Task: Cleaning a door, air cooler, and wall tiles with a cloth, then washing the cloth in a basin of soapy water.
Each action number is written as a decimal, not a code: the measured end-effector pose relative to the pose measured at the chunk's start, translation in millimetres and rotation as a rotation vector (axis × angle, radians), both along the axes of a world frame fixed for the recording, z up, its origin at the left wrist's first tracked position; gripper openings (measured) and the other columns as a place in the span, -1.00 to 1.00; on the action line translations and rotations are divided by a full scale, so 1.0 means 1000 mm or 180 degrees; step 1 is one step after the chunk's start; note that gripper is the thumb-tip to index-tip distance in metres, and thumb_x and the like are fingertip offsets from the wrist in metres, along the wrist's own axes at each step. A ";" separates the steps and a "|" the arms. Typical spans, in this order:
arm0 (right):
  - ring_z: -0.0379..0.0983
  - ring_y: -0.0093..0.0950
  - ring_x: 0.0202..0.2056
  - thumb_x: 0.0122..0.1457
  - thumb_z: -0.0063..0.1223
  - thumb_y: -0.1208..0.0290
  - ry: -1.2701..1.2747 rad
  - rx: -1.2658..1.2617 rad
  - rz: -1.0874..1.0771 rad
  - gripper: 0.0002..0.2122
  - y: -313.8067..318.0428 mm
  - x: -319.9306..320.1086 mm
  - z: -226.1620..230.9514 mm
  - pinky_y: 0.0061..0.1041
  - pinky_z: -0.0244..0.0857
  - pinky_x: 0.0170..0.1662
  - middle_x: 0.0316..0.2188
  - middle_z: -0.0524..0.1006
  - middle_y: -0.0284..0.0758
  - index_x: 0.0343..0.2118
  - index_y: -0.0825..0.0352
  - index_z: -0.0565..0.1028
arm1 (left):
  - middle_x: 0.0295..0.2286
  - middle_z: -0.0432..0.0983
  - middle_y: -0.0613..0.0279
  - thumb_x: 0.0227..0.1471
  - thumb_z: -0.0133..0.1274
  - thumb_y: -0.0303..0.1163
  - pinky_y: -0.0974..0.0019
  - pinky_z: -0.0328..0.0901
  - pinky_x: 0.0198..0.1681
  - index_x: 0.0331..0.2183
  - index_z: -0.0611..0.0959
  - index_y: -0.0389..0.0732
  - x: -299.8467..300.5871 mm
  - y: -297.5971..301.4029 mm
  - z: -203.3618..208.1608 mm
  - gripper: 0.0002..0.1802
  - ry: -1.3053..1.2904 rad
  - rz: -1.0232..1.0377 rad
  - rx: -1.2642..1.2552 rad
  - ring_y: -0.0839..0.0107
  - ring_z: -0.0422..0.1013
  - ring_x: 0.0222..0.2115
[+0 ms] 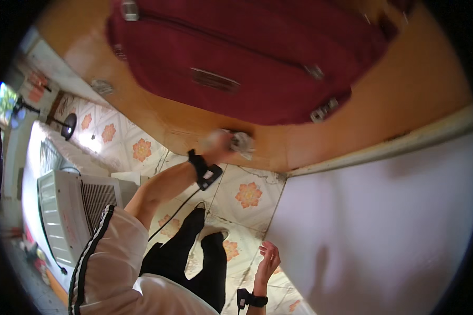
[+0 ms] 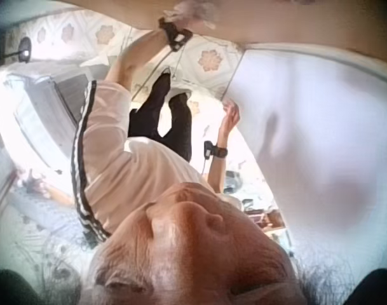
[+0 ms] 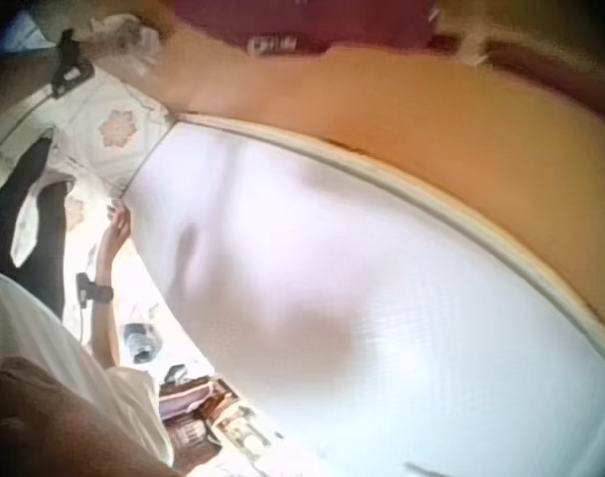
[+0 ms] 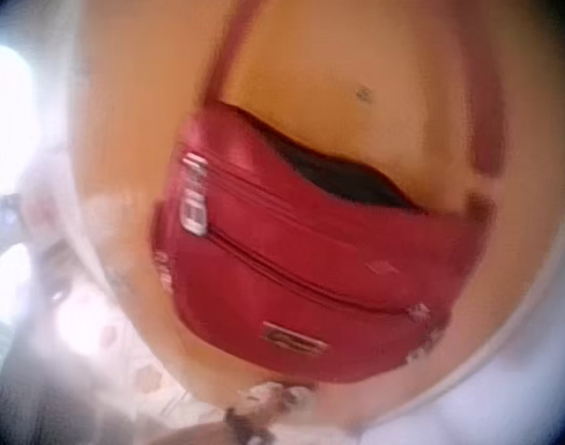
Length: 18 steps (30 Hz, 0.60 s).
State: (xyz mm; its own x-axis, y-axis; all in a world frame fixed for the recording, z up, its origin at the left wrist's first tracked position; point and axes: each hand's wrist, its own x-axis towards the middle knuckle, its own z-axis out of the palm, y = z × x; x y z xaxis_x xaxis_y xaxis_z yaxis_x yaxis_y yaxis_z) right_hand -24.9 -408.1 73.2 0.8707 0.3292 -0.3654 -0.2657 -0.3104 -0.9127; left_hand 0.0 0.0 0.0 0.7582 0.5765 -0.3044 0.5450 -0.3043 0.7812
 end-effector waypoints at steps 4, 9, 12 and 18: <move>0.39 -0.53 -0.38 0.20 -0.20 0.21 -0.0068 0.0567 0.0955 -0.69 0.105 -0.004 0.037 -0.59 0.25 -0.26 -0.39 0.48 -0.32 -0.28 0.40 0.44 | -0.51 0.42 0.19 -0.08 -0.03 -0.42 0.29 0.26 -0.46 -0.46 0.48 -0.32 -0.098 0.122 -0.065 -0.85 -0.4023 0.2851 -0.1665 0.40 0.33 -0.56; 0.41 -0.51 -0.35 0.21 -0.21 0.29 -0.0684 0.0031 0.0643 -0.73 0.107 0.046 0.088 -0.57 0.27 -0.26 -0.37 0.49 -0.30 -0.27 0.41 0.44 | -0.54 0.31 0.14 -0.15 -0.03 -0.45 0.18 0.21 -0.44 -0.31 0.41 -0.32 -0.094 0.059 0.104 -0.73 -0.2737 0.3999 -0.2538 0.30 0.28 -0.54; 0.43 -0.51 -0.35 0.21 -0.20 0.31 -0.0663 -0.0035 0.1167 -0.74 0.159 0.032 0.095 -0.56 0.28 -0.27 -0.35 0.49 -0.29 -0.26 0.41 0.44 | -0.54 0.31 0.16 -0.14 -0.06 -0.48 0.17 0.18 -0.46 -0.30 0.39 -0.31 -0.133 0.087 0.126 -0.74 -0.3278 0.4330 -0.1108 0.29 0.27 -0.54; 0.41 -0.55 -0.33 0.21 -0.18 0.30 -0.0286 0.0195 0.1959 -0.74 0.269 -0.009 0.106 -0.59 0.25 -0.25 -0.36 0.47 -0.33 -0.23 0.41 0.42 | -0.48 0.37 0.19 -0.16 -0.11 -0.55 0.31 0.23 -0.47 -0.34 0.42 -0.33 -0.197 0.132 -0.021 -0.78 -0.2985 0.4946 -0.2485 0.29 0.32 -0.50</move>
State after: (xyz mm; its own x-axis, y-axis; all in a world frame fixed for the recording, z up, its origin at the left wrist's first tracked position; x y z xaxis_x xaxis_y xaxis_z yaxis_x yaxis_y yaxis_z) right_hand -33.4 -139.5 179.4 0.5413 0.7983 -0.2641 0.0237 -0.3285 -0.9442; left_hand -196.7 132.3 -21.4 -0.1351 0.7481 -0.6497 -0.6348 0.4381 0.6365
